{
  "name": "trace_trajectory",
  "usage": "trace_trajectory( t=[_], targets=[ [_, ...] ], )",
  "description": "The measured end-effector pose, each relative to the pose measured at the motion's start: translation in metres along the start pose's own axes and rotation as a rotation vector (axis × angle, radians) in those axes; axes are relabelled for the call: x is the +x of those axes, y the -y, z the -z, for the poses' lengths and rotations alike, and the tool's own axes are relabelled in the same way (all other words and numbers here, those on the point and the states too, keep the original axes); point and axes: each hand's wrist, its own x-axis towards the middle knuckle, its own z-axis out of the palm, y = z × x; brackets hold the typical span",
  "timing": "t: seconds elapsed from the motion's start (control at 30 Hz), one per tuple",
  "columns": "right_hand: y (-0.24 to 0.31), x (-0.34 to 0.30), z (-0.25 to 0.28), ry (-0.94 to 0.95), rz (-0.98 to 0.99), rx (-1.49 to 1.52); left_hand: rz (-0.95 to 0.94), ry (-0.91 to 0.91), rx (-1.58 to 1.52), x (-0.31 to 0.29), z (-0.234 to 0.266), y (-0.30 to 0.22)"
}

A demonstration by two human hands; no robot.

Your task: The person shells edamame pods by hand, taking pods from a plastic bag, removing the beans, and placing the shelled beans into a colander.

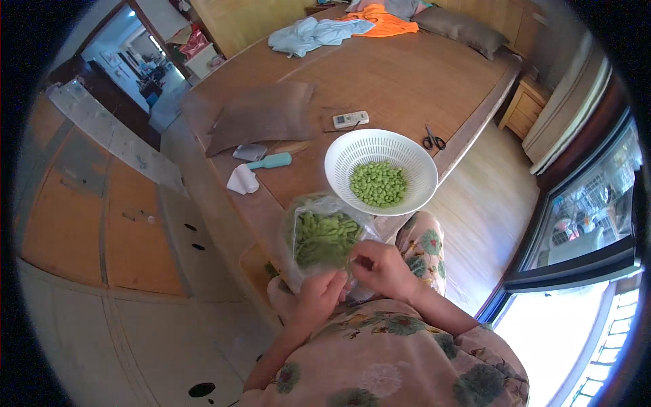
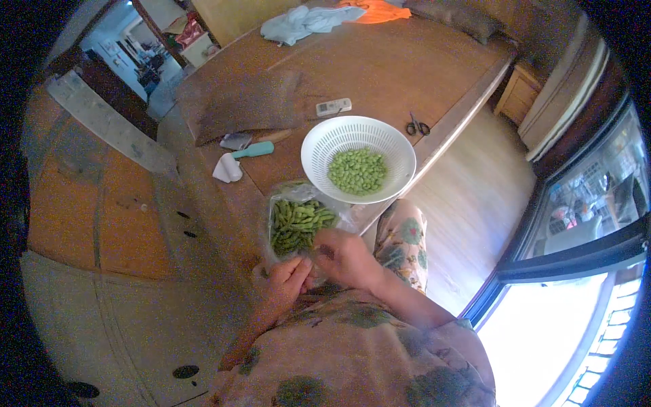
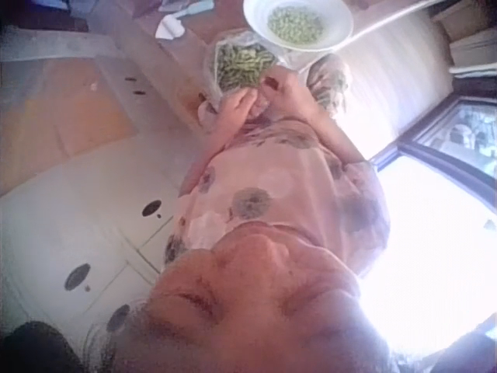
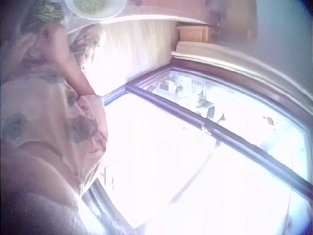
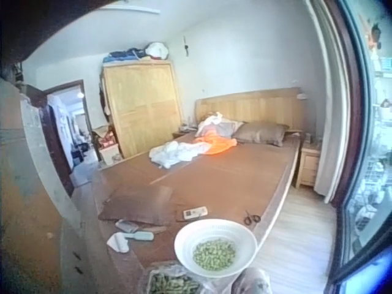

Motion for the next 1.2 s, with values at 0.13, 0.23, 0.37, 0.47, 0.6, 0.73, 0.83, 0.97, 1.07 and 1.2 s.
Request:
trace_trajectory(
  t=[0.13,0.23,0.37,0.47,0.6,0.73,0.83,0.97,1.07,1.2],
  targets=[
    [-0.016,0.026,0.026,-0.214,0.074,-0.168,0.026,0.037,-0.044,-0.004,0.003,0.009],
    [-0.047,0.048,0.052,-0.334,0.032,-0.280,0.044,-0.060,-0.055,-0.012,0.012,0.007],
    [-0.088,0.064,0.069,-0.395,0.014,-0.440,0.101,-0.250,-0.119,-0.019,0.047,0.037],
    [-0.105,0.069,0.071,-0.410,0.029,-0.460,0.110,-0.388,-0.138,-0.030,0.075,0.058],
    [-0.107,0.068,0.071,-0.442,0.051,-0.436,0.162,-0.540,-0.083,-0.039,0.101,0.072],
    [-0.074,0.056,0.062,-0.329,-0.124,-0.098,0.258,-0.576,-0.075,-0.036,0.124,0.127],
    [-0.029,0.039,0.068,-0.051,-0.081,0.216,0.323,-0.556,0.102,-0.014,0.131,0.155],
    [0.062,0.039,0.076,0.521,0.488,0.246,0.343,-0.651,0.249,-0.016,0.178,0.258],
    [0.116,0.028,0.093,0.860,0.841,0.382,0.409,-0.769,0.270,0.007,0.179,0.287],
    [0.159,0.018,0.097,1.025,0.962,0.392,0.344,-0.767,0.332,0.017,0.135,0.258]
  ],
)
